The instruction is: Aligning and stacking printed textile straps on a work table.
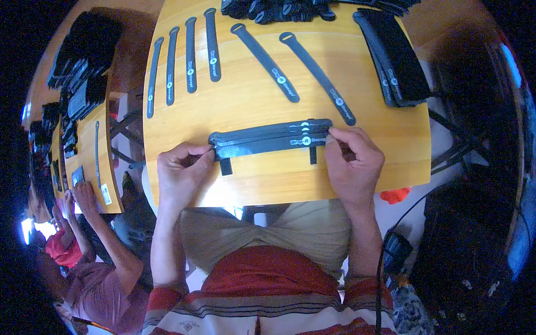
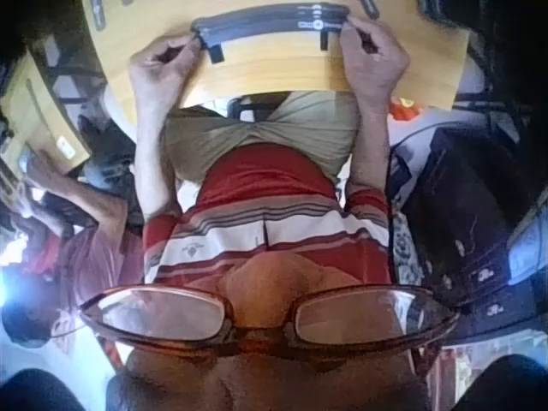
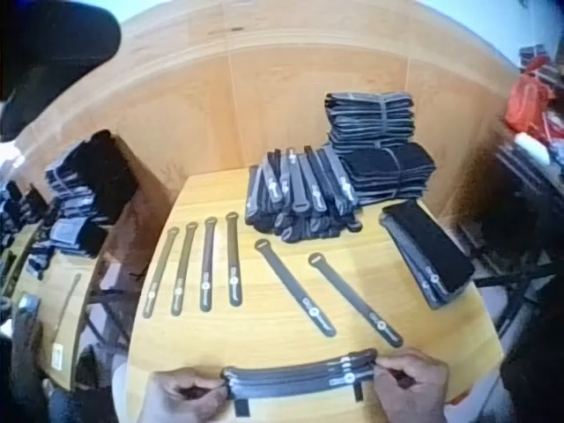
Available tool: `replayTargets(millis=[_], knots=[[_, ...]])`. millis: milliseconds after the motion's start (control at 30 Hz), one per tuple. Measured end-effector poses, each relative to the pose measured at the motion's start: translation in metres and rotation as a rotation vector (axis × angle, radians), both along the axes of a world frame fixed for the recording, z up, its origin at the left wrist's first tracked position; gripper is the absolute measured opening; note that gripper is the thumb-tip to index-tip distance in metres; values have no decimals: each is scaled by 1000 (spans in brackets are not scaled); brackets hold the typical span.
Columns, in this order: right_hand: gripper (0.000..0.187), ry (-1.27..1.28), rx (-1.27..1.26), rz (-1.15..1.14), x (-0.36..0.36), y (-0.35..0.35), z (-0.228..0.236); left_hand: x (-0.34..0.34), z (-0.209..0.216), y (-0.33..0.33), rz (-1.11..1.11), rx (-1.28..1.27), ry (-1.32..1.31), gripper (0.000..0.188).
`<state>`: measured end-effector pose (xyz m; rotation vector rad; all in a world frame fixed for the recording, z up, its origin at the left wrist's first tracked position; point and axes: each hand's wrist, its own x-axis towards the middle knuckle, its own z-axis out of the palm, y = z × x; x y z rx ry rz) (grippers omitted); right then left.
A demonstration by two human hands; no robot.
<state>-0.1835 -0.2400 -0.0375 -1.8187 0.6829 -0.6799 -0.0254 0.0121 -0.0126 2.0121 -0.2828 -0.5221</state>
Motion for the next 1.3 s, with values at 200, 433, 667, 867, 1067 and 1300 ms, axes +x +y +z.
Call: replayTargets(millis=[200,433,667,867,1067,1300], knots=[[11,8,-81,-4,0,-2,0,0,-2,-1,16,-25,21,5],[11,32,-250,2,3,1,5,0,-2,-2,14,-16,11,5],[12,52,-308,-3,3,2,6,0,-5,-2,12,-30,-23,2],[12,48,-309,-7,4,4,6,2,-6,3,7,-7,35,5],[13,55,-378,2,3,4,3,2,-5,1,-4,-33,18,4],[12,57,-437,9,4,5,3,2,-3,0,0,-27,34,5]])
